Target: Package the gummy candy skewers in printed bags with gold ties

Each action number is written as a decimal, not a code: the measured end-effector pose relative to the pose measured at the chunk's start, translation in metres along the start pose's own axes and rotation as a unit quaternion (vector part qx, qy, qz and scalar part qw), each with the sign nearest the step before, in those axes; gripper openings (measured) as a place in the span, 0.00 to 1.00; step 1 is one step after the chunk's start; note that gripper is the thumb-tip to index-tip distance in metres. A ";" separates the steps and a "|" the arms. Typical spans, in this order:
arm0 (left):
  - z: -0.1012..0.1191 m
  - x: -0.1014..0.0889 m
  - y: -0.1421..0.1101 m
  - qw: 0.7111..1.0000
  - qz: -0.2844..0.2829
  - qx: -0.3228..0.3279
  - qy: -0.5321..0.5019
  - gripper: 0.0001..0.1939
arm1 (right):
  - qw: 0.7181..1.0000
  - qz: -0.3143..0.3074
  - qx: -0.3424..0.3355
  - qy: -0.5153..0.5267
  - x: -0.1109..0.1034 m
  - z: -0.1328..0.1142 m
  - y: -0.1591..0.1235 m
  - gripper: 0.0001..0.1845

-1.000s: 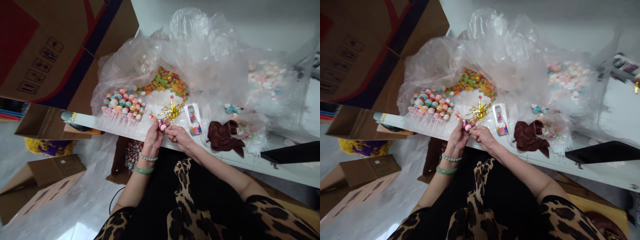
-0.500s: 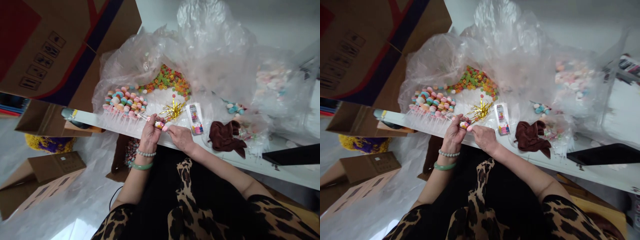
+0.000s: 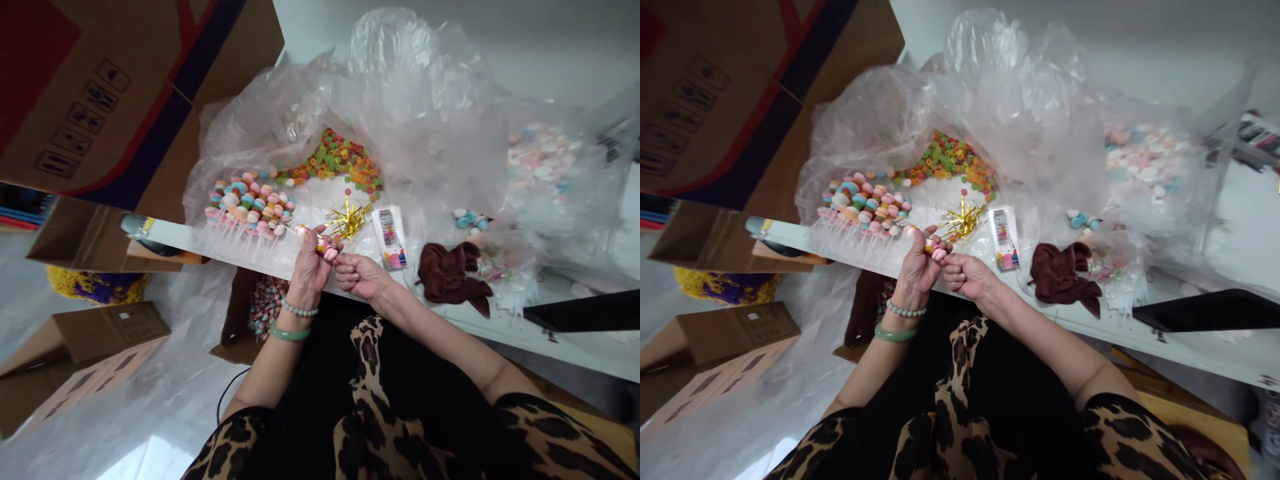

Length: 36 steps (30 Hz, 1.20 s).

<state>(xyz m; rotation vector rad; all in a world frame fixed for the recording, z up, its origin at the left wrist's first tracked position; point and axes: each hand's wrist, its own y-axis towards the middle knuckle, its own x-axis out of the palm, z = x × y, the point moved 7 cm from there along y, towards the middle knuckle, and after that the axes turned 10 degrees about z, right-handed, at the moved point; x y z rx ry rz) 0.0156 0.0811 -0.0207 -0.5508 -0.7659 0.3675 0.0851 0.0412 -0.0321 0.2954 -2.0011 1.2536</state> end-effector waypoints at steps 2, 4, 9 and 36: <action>-0.003 -0.001 0.000 1.000 0.005 -0.006 -0.001 0.15 | 1.000 0.011 -0.004 0.016 -0.003 0.001 0.003 0.06; -0.004 -0.002 0.002 1.000 0.003 -0.023 0.005 0.17 | 0.999 0.019 -0.023 0.013 -0.008 0.001 0.004 0.07; 0.001 -0.013 0.007 0.997 0.016 -0.044 0.060 0.18 | 0.984 0.099 -0.132 -0.065 -0.028 -0.013 0.005 0.11; 0.042 -0.006 -0.040 0.791 0.083 0.378 0.473 0.06 | 0.734 0.247 -0.456 -0.439 -0.014 -0.044 -0.031 0.11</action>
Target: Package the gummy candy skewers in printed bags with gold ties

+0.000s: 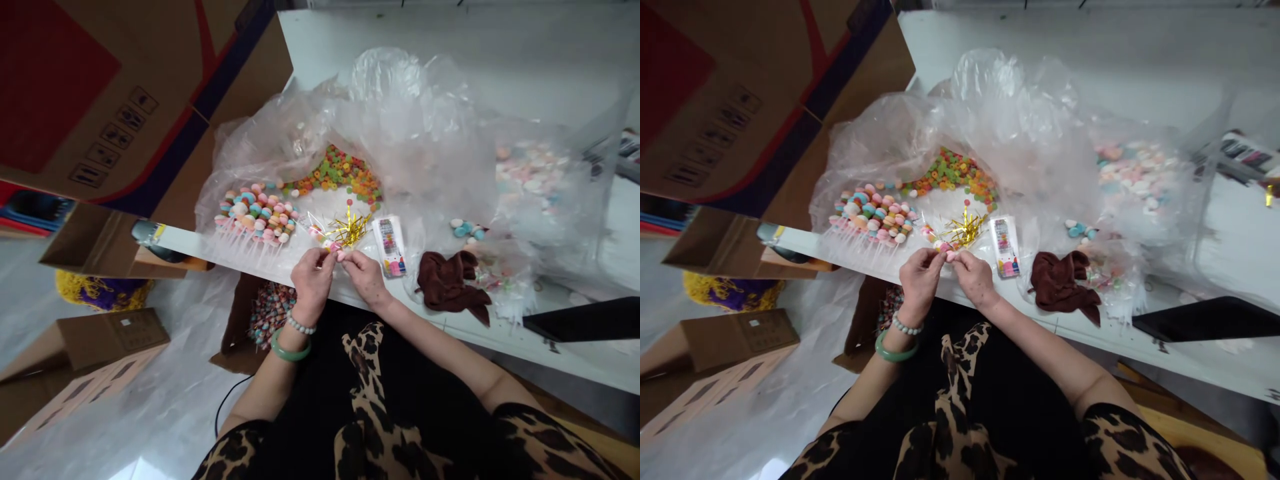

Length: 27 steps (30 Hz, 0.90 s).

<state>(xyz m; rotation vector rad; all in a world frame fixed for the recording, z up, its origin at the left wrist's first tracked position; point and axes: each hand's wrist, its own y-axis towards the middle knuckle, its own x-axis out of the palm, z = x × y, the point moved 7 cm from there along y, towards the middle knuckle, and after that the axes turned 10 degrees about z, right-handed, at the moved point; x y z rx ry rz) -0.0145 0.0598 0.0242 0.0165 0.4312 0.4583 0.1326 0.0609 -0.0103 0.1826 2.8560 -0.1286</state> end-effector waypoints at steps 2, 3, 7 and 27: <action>0.004 -0.004 0.002 1.000 0.012 0.011 0.012 0.07 | 0.994 0.005 -0.060 -0.090 -0.001 -0.007 -0.004 0.11; 0.004 -0.006 0.003 1.000 0.015 0.014 0.020 0.07 | 0.988 0.005 -0.084 -0.127 -0.001 -0.010 -0.007 0.12; -0.002 -0.003 0.005 0.998 -0.030 0.000 0.058 0.07 | 0.977 0.007 -0.113 -0.180 -0.001 -0.011 -0.009 0.13; -0.038 0.016 0.001 0.949 -0.063 -0.252 -0.176 0.09 | 0.938 0.031 -0.177 -0.297 0.001 -0.019 -0.007 0.13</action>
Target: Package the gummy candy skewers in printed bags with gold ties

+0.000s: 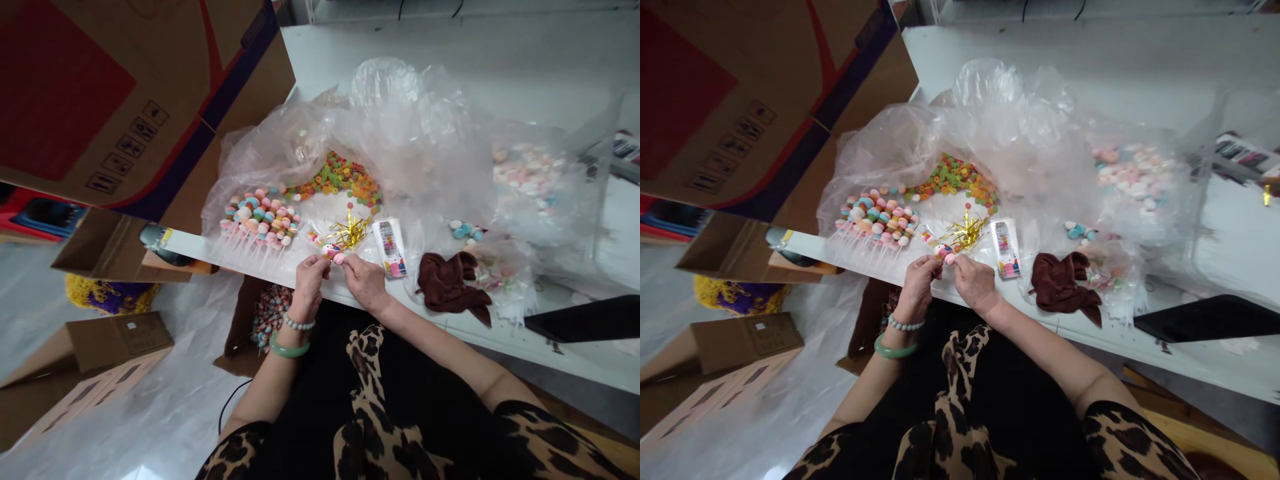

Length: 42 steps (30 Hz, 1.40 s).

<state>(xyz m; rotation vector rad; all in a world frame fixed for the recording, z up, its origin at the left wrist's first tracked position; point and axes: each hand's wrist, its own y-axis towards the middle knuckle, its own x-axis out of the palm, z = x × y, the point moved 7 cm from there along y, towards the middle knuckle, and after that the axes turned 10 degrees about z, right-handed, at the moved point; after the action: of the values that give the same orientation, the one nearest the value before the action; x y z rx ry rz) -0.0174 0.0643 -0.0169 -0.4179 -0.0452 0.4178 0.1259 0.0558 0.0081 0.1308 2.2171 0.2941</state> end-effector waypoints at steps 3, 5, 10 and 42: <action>0.000 0.001 -0.001 1.000 0.003 0.023 0.010 0.09 | 0.999 -0.012 0.041 0.004 0.001 0.008 0.004 0.13; -0.002 0.004 -0.003 1.000 -0.002 0.017 0.008 0.09 | 0.999 -0.017 0.046 0.004 0.004 0.008 0.005 0.13; -0.006 0.010 -0.003 0.997 -0.035 -0.028 -0.058 0.09 | 0.999 -0.019 0.012 0.043 0.011 0.003 0.004 0.14; 0.019 0.035 -0.020 0.967 -0.110 -0.058 -0.224 0.22 | 0.858 -0.043 0.309 0.409 0.020 0.014 -0.001 0.16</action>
<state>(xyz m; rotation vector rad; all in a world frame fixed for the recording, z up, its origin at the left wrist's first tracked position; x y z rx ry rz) 0.0202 0.0692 0.0066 -0.4226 -0.5529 0.2840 0.1253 0.0613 -0.0155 0.2914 3.0842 -0.5389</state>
